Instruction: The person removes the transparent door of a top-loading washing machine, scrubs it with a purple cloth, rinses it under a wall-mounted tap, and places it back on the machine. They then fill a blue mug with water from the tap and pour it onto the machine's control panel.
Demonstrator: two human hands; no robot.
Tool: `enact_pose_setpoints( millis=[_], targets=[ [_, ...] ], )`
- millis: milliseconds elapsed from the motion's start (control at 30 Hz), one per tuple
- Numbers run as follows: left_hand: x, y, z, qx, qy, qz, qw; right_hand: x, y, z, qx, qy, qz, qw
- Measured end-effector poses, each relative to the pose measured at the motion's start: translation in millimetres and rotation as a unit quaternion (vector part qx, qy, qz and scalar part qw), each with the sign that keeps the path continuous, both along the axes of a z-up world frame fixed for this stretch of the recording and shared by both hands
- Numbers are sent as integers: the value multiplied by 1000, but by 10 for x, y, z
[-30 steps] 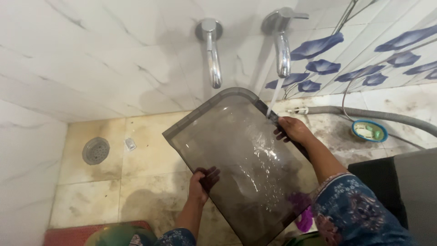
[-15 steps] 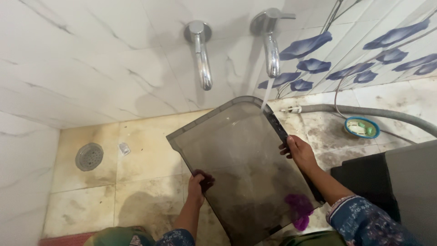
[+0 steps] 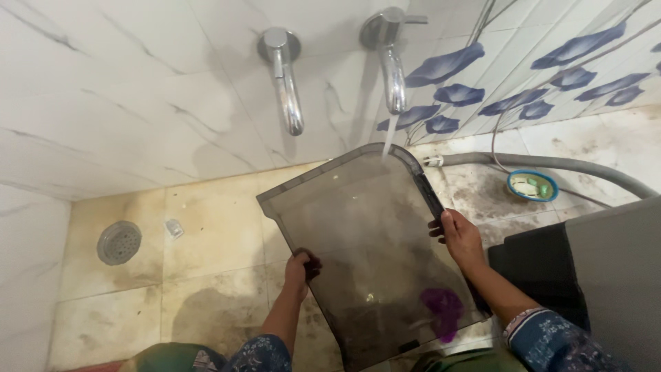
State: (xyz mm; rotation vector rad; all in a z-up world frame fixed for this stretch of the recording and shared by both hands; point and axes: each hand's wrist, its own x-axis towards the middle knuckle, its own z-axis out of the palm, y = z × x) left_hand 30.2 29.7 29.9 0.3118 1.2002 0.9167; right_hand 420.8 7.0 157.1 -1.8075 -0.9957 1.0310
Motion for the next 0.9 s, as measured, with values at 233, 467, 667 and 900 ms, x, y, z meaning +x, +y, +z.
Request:
enact_pose_setpoints(
  millis=[233,467,667,900],
  targets=[
    [253,-47,160,-19,-13,-35,999,195,-274,-154,3,6,-26,1000],
    [340,34,103,-34,14,-76,996,284,-429,-196,-5,15,-57,998],
    [453,143,-169,-33,9,-112,993,343,-502,-100,-12,24,-96,995],
    [637,190,-626,-61,-6,-147,987,448,-680,-76,-11,2,-119,993]
  ],
)
